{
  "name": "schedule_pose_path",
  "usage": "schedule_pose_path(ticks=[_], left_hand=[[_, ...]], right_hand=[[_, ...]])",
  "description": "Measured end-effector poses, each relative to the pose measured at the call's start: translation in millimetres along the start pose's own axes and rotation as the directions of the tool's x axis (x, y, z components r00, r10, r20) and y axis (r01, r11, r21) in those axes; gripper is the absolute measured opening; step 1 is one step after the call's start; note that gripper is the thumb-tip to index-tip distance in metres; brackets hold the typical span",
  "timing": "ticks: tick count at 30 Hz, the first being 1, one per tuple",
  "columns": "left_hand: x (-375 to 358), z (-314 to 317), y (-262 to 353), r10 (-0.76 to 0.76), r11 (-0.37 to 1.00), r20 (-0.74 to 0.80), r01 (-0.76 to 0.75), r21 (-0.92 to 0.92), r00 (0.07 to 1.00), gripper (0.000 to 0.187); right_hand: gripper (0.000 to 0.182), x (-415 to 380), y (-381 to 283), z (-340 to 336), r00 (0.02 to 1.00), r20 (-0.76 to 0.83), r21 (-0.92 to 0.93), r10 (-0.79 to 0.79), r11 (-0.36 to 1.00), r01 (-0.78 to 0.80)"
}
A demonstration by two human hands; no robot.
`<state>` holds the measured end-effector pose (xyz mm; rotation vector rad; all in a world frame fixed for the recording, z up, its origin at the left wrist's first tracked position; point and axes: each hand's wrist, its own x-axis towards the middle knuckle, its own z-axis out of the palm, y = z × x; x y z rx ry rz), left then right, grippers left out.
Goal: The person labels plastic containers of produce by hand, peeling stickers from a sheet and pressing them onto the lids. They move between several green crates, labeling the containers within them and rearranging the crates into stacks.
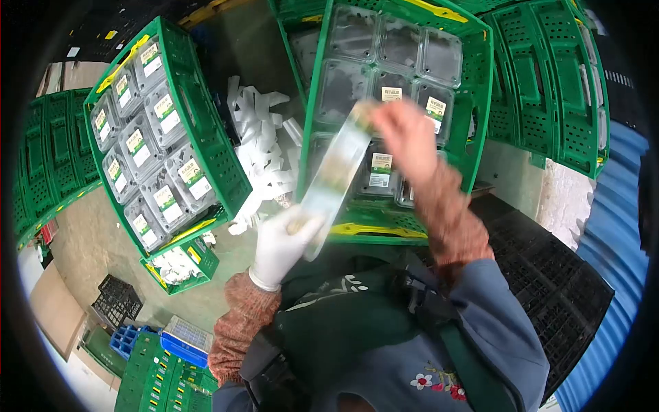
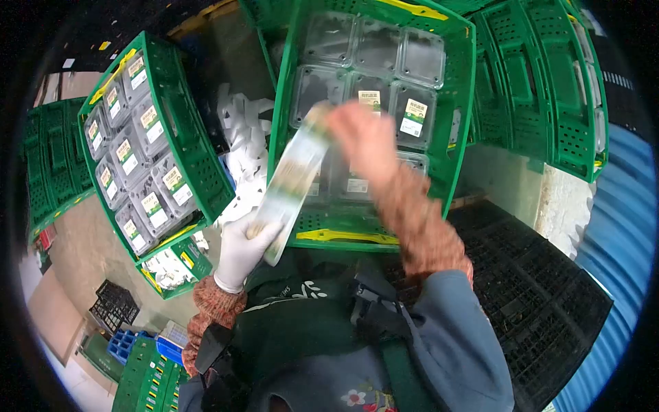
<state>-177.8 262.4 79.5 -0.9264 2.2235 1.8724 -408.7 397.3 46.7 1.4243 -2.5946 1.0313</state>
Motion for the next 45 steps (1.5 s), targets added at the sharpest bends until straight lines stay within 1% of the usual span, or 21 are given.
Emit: schedule_pose_path(ticks=[1,4,6,11,13,15,17,20,24,27,28,29,30,33,36,38,39,42,43,44,45], left_hand=[[-1.6,2.5,-2.5,-0.094,0.994,-0.009,0.093,-0.052,0.996,0.020],[-1.8,-7.9,-4.9,-0.047,0.986,0.056,0.037,0.165,0.997,0.017],[-3.5,-9.5,-4.6,-0.081,0.996,0.084,0.079,0.028,0.993,0.015],[-3.6,-13.7,4.9,-0.219,0.963,0.067,0.227,-0.145,0.973,0.013],[0.8,-16.1,-0.6,-0.202,0.975,0.027,0.203,-0.086,0.979,0.016],[7.3,-16.1,1.3,-0.265,0.949,0.059,0.271,-0.160,0.962,0.020],[17.4,-14.9,12.8,-0.382,0.843,0.181,0.422,-0.334,0.906,0.027],[32.5,-0.2,15.4,-0.074,0.943,-0.017,0.065,-0.325,0.997,0.031],[50.0,-5.9,29.8,-0.341,0.902,0.001,0.328,-0.281,0.940,0.015],[57.3,7.8,25.3,-0.068,0.998,-0.059,0.069,0.016,0.996,0.015],[59.6,8.5,29.6,0.015,0.998,-0.047,-0.012,0.059,0.999,0.015],[60.5,5.0,33.7,-0.190,0.982,0.009,0.190,0.004,0.982,0.016],[60.3,2.6,33.2,-0.213,0.977,0.020,0.213,0.001,0.977,0.016],[58.0,-6.5,38.3,-0.345,0.925,0.110,0.357,-0.130,0.932,0.013],[57.6,-9.6,44.5,-0.227,0.960,0.162,0.248,-0.129,0.960,0.013],[60.3,-7.9,47.1,-0.181,0.969,0.140,0.201,-0.146,0.973,0.013],[61.4,-9.3,47.3,-0.174,0.970,0.136,0.193,-0.149,0.975,0.013],[67.7,-12.4,48.3,-0.276,0.945,0.065,0.283,-0.163,0.959,0.014],[69.7,-12.0,40.0,-0.290,0.942,0.027,0.291,-0.165,0.957,0.015],[71.5,-10.5,33.2,-0.308,0.938,-0.005,0.302,-0.167,0.952,0.015],[74.9,-7.8,30.3,-0.308,0.929,-0.018,0.296,-0.223,0.951,0.015]], right_hand=[[0.013,10.6,42.0,17.0,0.972,0.034,0.052,0.231,0.971,-0.233],[0.034,42.9,108.8,69.7,0.941,0.327,-0.116,0.087,0.992,-0.052],[0.039,55.0,113.2,104.5,0.852,0.497,-0.251,0.164,0.967,-0.040],[0.070,40.1,86.1,101.7,0.916,0.340,-0.415,0.213,0.908,-0.057],[0.072,27.7,52.4,61.0,0.835,0.506,0.223,0.217,0.902,-0.370],[0.064,22.6,4.0,9.7,0.673,0.733,0.541,0.099,0.515,-0.665],[0.039,-2.4,-35.9,-0.4,0.881,0.473,0.472,0.020,0.838,-0.273],[0.019,-11.1,-65.8,0.0,0.944,0.329,0.553,-0.028,0.816,-0.168],[0.013,4.7,-48.1,-3.5,0.971,0.227,0.390,-0.071,0.920,-0.024],[0.010,30.8,-5.8,0.7,0.975,0.101,0.187,-0.196,0.967,0.174],[0.011,45.5,23.0,5.6,0.989,0.075,0.075,-0.124,0.990,0.119],[0.009,63.7,55.0,12.8,0.996,0.029,-0.132,-0.080,0.988,0.083],[0.011,79.4,101.3,31.5,0.992,-0.051,0.003,0.115,0.993,-0.115],[0.030,145.6,179.2,61.3,0.995,0.097,-0.155,0.013,0.988,0.002],[0.044,175.6,233.1,120.1,0.935,0.354,-0.278,0.022,0.957,0.083],[0.061,180.2,239.5,144.2,0.746,0.524,-0.561,0.411,0.826,-0.061],[0.075,176.3,219.9,130.1,0.850,0.408,-0.607,0.334,0.795,-0.021],[0.084,151.0,151.1,76.6,0.938,0.191,-0.235,0.289,0.941,-0.242],[0.079,134.0,133.7,64.1,0.914,0.314,0.238,0.256,0.911,-0.337],[0.071,118.9,101.0,32.8,0.772,0.627,0.560,0.106,0.627,-0.541],[0.064,102.8,66.0,11.3,0.741,0.671,0.561,0.033,0.631,-0.536]])
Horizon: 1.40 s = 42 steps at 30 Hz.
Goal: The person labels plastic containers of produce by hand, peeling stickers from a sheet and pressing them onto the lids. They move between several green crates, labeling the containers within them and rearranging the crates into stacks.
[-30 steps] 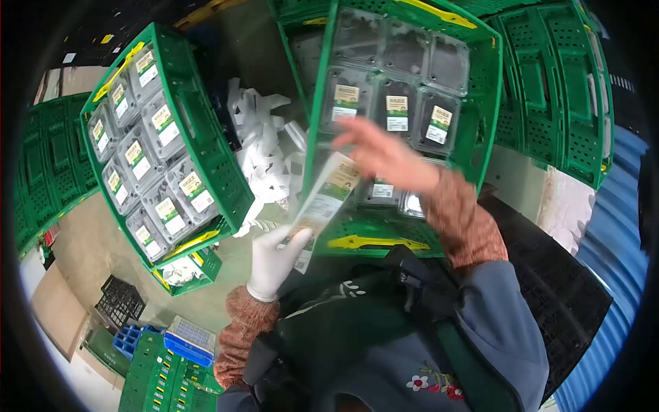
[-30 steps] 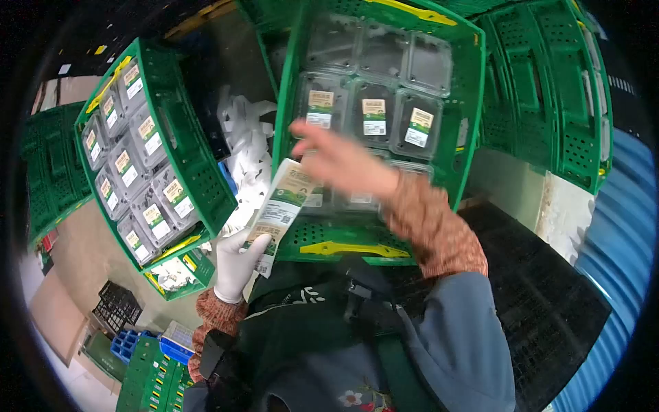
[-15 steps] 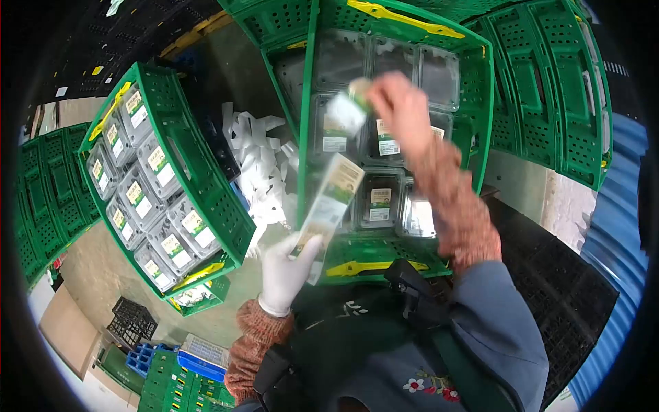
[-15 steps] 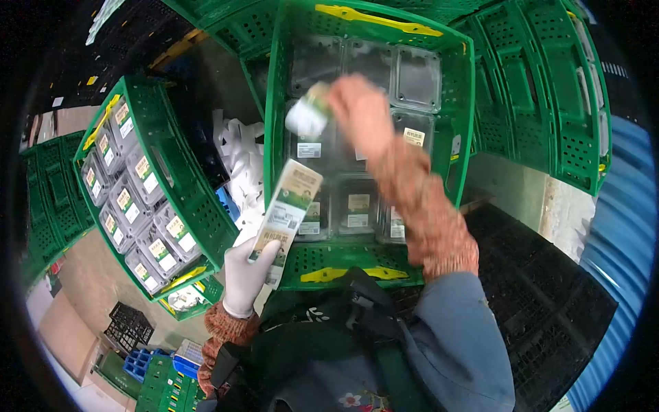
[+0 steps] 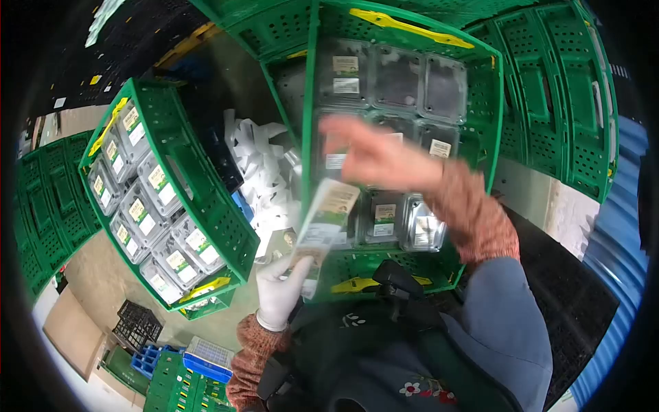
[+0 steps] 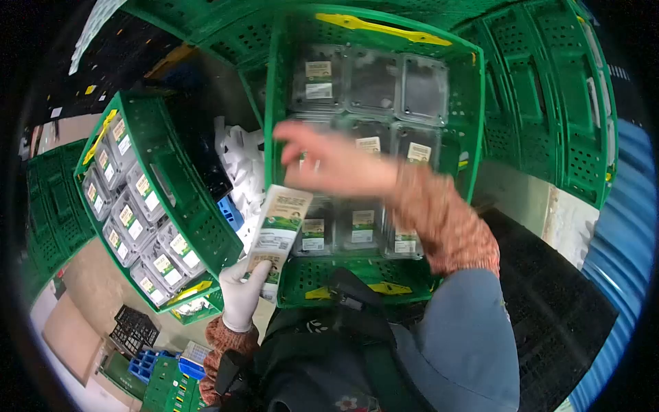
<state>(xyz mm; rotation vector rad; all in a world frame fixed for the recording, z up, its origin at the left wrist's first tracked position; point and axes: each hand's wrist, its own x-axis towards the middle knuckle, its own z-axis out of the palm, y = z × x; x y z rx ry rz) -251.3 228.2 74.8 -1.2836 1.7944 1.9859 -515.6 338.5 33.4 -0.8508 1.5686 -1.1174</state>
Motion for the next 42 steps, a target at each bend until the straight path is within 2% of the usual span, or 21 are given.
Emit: schedule_pose_path(ticks=[1,2,7,11,13,14,15,16,19,21,24,26,27,28,29,30,31,32,35,38,42], left_hand=[[4.9,1.3,-0.6,0.031,0.999,0.024,-0.031,0.016,0.999,0.020],[8.8,5.2,11.7,0.014,1.000,0.056,-0.014,0.000,0.998,0.021],[20.9,24.2,37.5,0.077,0.997,0.005,-0.077,0.025,0.997,0.019],[26.5,21.5,26.3,0.087,0.987,0.013,-0.087,0.135,0.996,0.014],[23.4,27.8,24.7,0.146,0.970,0.082,-0.159,0.185,0.986,0.015],[21.4,30.9,29.8,0.034,0.990,0.088,-0.046,0.136,0.996,0.015],[19.6,29.0,30.8,0.056,0.979,0.114,-0.077,0.188,0.992,0.015],[18.2,25.7,30.3,0.081,0.965,0.141,-0.114,0.238,0.987,0.015],[14.0,18.2,26.4,0.094,0.951,0.227,-0.155,0.269,0.969,0.013],[12.1,17.9,27.7,0.126,0.960,0.262,-0.185,0.212,0.957,0.012],[13.1,13.5,26.1,0.162,0.955,0.224,-0.210,0.209,0.961,0.011],[11.3,16.0,26.8,0.125,0.981,0.132,-0.143,0.133,0.983,0.011],[13.5,16.2,25.2,0.121,0.982,0.125,-0.137,0.132,0.985,0.012],[16.5,15.6,20.7,0.112,0.983,0.122,-0.128,0.131,0.986,0.013],[18.8,15.1,16.1,0.100,0.984,0.123,-0.117,0.134,0.987,0.014],[22.4,15.9,12.9,0.123,0.976,0.149,-0.147,0.163,0.981,0.020],[26.6,26.3,19.0,0.195,0.972,0.074,-0.203,0.115,0.978,0.023],[30.0,42.2,29.4,0.259,0.963,-0.005,-0.258,0.074,0.966,0.025],[29.0,46.9,44.1,0.204,0.977,0.031,-0.205,0.049,0.978,0.022],[28.7,39.1,35.0,0.015,0.984,0.078,-0.029,0.178,0.997,0.014],[26.2,57.2,42.1,0.109,0.978,0.180,-0.138,0.157,0.978,0.015]], right_hand=[[0.047,-20.1,-14.1,20.5,1.000,0.029,-0.133,-0.005,0.991,0.009],[0.032,-33.6,3.9,47.5,0.913,-0.170,-0.374,-0.372,0.881,0.289],[0.015,-56.2,-7.5,83.6,0.910,-0.232,-0.327,-0.343,0.909,0.259],[0.014,-49.7,-6.4,52.7,0.829,-0.269,-0.525,-0.491,0.796,0.301],[0.013,-36.3,4.8,1.6,0.767,-0.388,-0.735,-0.512,0.673,0.077],[0.015,-27.3,22.7,-31.6,0.679,-0.604,-0.594,-0.417,0.804,-0.034],[0.015,-18.1,49.2,-75.6,0.661,-0.629,-0.652,-0.410,0.741,-0.161],[0.018,-8.3,69.6,-115.5,0.698,-0.534,-0.808,-0.477,0.530,-0.257],[0.033,29.0,113.3,-166.1,0.909,-0.365,-0.887,-0.200,0.371,-0.274],[0.044,57.2,151.4,-170.2,0.922,-0.339,-0.875,0.186,0.297,-0.381],[0.064,48.2,140.8,-144.2,0.848,-0.498,-0.867,-0.181,0.103,-0.488],[0.079,30.4,102.9,-112.2,0.790,-0.561,-0.814,-0.247,0.337,-0.473],[0.077,13.2,72.3,-83.9,0.799,-0.584,-0.666,-0.143,0.647,-0.371],[0.070,-4.7,50.9,-56.3,0.907,-0.415,-0.255,0.064,0.949,-0.184],[0.057,-25.5,24.1,-33.8,0.975,-0.206,-0.096,0.080,0.990,-0.101],[0.044,-45.2,-8.0,-10.8,0.996,0.013,0.088,0.092,0.992,-0.092],[0.036,-57.0,0.0,19.8,0.959,-0.170,-0.222,-0.226,0.957,0.186],[0.030,-67.7,1.9,42.4,0.922,-0.251,-0.303,-0.294,0.929,0.213],[0.021,-81.0,-10.9,69.6,0.945,-0.268,-0.257,-0.186,0.960,0.116],[0.012,-80.8,-8.9,52.9,0.859,-0.352,-0.425,-0.371,0.881,0.207],[0.007,-81.1,-5.9,-8.8,0.773,-0.385,-0.713,-0.504,0.694,0.098]])
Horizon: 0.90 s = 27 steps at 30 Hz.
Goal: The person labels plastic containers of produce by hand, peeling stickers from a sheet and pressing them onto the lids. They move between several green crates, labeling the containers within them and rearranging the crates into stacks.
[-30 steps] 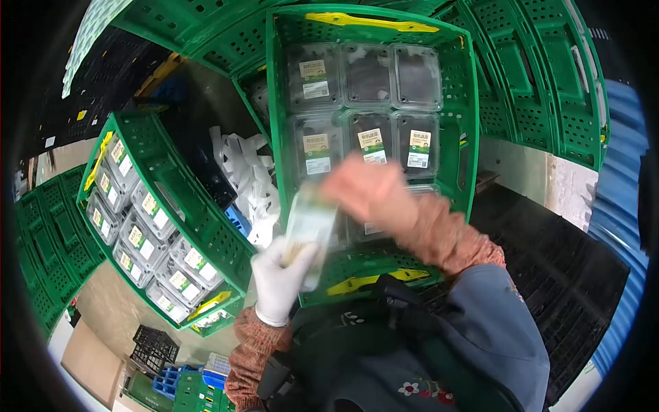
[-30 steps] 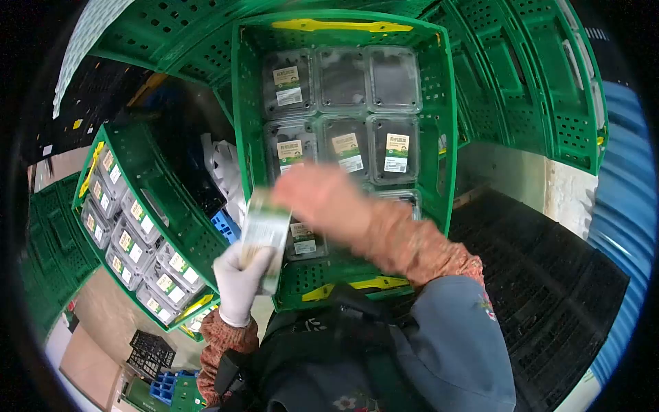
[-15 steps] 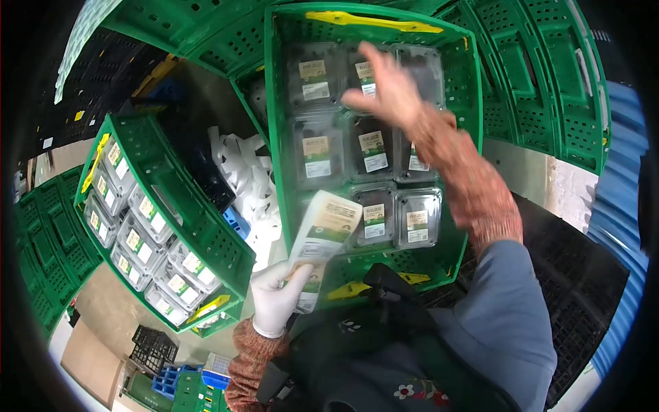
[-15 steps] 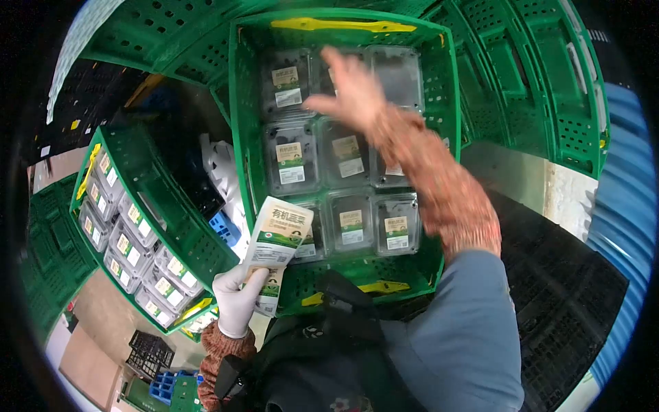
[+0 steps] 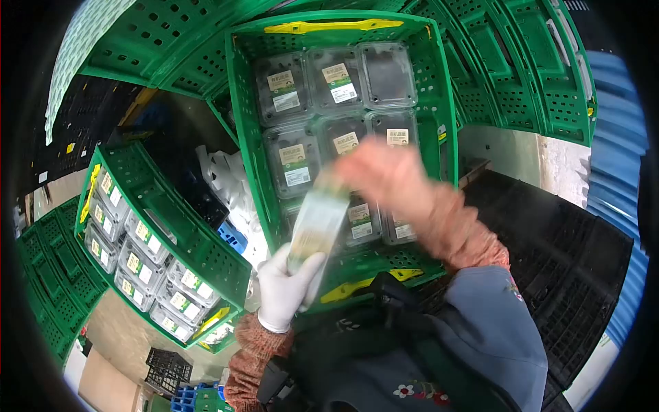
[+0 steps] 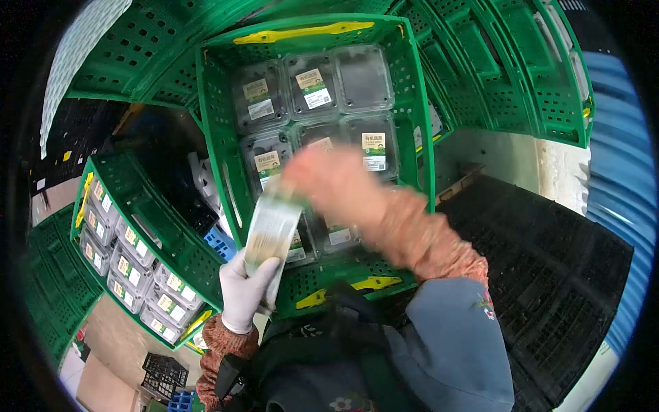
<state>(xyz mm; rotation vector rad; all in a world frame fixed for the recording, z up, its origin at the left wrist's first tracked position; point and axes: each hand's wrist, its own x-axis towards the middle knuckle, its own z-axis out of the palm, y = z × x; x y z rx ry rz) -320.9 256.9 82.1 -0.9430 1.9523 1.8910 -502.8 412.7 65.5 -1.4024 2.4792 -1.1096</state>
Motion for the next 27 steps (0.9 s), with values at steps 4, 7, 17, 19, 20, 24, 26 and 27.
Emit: schedule_pose_path(ticks=[4,7,17,19,20,24,26,27], left_hand=[[-2.6,-8.9,-10.6,-0.092,0.995,0.055,0.093,-0.017,0.994,0.010],[-11.7,-21.7,-28.5,-0.102,0.994,0.119,0.097,0.043,0.988,0.011],[-39.7,-41.2,-37.4,-0.205,0.975,0.187,0.217,-0.050,0.961,0.010],[-46.3,-43.4,-38.4,-0.234,0.965,0.187,0.251,-0.071,0.954,0.010],[-51.0,-44.3,-39.4,-0.227,0.967,0.184,0.243,-0.071,0.956,0.011],[-79.3,-54.2,-55.8,-0.025,1.000,0.152,0.024,0.012,0.988,0.012],[-103.3,-64.3,-70.1,-0.046,0.996,0.106,0.054,-0.075,0.993,0.013],[-113.0,-69.3,-76.8,-0.046,0.991,0.083,0.056,-0.123,0.996,0.013]], right_hand=[[0.013,32.4,132.1,-41.7,0.982,-0.073,-0.463,0.176,0.866,-0.189],[0.025,57.3,200.7,-44.2,0.914,0.295,-0.611,0.279,0.790,-0.044],[0.061,23.1,211.0,23.7,0.913,0.213,-0.787,0.348,0.614,-0.051],[0.050,9.4,209.2,62.6,0.980,0.196,-0.541,-0.032,0.830,0.135],[0.043,11.8,198.2,79.7,0.983,0.168,-0.585,-0.073,0.796,0.159],[0.040,29.7,188.5,116.0,0.949,0.159,-0.550,0.272,0.823,-0.143],[0.050,59.0,155.9,107.3,0.803,0.279,-0.412,0.527,0.821,-0.396],[0.054,61.6,114.6,95.0,0.837,0.211,-0.099,0.504,0.863,-0.495]])
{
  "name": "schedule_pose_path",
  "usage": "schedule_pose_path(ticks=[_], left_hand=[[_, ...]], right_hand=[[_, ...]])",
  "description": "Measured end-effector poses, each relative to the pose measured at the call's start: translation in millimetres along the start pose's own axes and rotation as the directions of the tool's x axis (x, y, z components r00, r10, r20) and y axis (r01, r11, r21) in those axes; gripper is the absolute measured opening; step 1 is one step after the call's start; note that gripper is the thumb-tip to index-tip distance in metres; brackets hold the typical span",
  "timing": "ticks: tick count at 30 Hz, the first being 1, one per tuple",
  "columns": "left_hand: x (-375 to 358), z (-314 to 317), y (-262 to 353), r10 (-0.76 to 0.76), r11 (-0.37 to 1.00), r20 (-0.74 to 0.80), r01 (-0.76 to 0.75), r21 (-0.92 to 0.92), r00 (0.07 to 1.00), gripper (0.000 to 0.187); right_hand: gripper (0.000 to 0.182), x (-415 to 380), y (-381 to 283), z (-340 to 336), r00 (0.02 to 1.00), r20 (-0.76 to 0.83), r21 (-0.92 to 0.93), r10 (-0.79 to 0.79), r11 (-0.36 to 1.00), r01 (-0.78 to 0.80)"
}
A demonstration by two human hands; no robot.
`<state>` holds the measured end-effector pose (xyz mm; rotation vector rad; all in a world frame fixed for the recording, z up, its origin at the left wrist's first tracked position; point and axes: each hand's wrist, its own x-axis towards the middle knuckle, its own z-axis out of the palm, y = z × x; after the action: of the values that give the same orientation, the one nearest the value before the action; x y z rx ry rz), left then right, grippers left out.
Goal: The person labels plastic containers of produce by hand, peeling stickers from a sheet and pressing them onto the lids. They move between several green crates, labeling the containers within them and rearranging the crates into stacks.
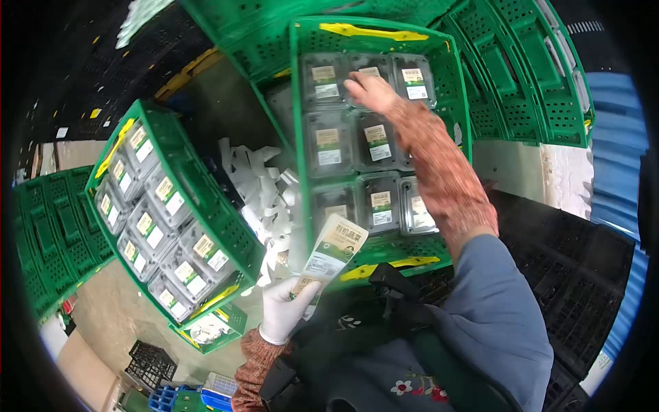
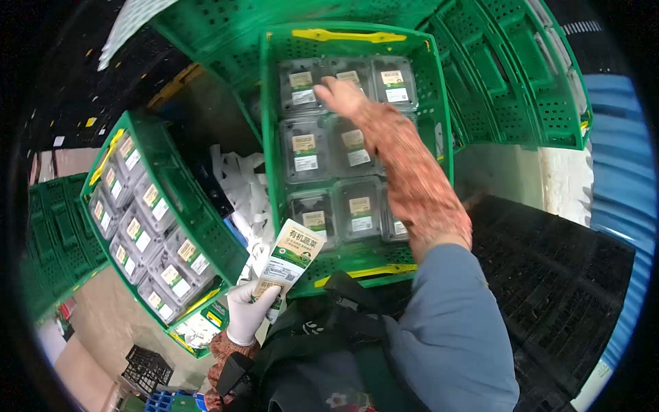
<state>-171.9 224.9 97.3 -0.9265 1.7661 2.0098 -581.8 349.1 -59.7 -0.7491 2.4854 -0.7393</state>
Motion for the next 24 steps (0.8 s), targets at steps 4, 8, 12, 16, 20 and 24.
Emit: schedule_pose_path(ticks=[4,8,12,16,20,24], left_hand=[[-44.0,-22.4,-28.3,0.064,0.997,-0.138,-0.056,0.056,0.988,0.016],[-86.7,-58.3,-58.9,0.391,0.913,-0.152,-0.361,0.189,0.908,0.040],[-129.3,-88.1,-90.0,0.501,0.865,-0.279,-0.478,0.150,0.819,0.028],[-180.5,-116.9,-118.8,0.267,0.963,-0.430,-0.246,0.107,0.862,0.018],[-215.4,-136.8,-150.0,0.192,0.740,-0.426,-0.416,-0.529,0.884,0.023],[-237.4,-158.3,-189.9,0.248,0.888,-0.581,-0.422,-0.184,0.775,0.019]], right_hand=[[0.051,-180.3,-168.1,-21.1,0.803,0.426,0.761,-0.417,0.645,-0.068],[0.020,-281.5,-247.5,38.8,0.880,0.015,0.322,-0.475,0.835,0.446],[0.009,-336.0,-324.0,97.3,0.849,0.145,0.433,-0.508,0.804,0.407],[0.009,-362.7,-369.9,138.8,0.854,0.154,0.464,-0.498,0.799,0.382],[0.009,-389.6,-400.8,175.2,0.774,0.245,0.464,-0.584,0.772,0.435],[0.009,-404.6,-421.5,206.4,0.717,0.210,0.417,-0.665,0.724,0.549]])
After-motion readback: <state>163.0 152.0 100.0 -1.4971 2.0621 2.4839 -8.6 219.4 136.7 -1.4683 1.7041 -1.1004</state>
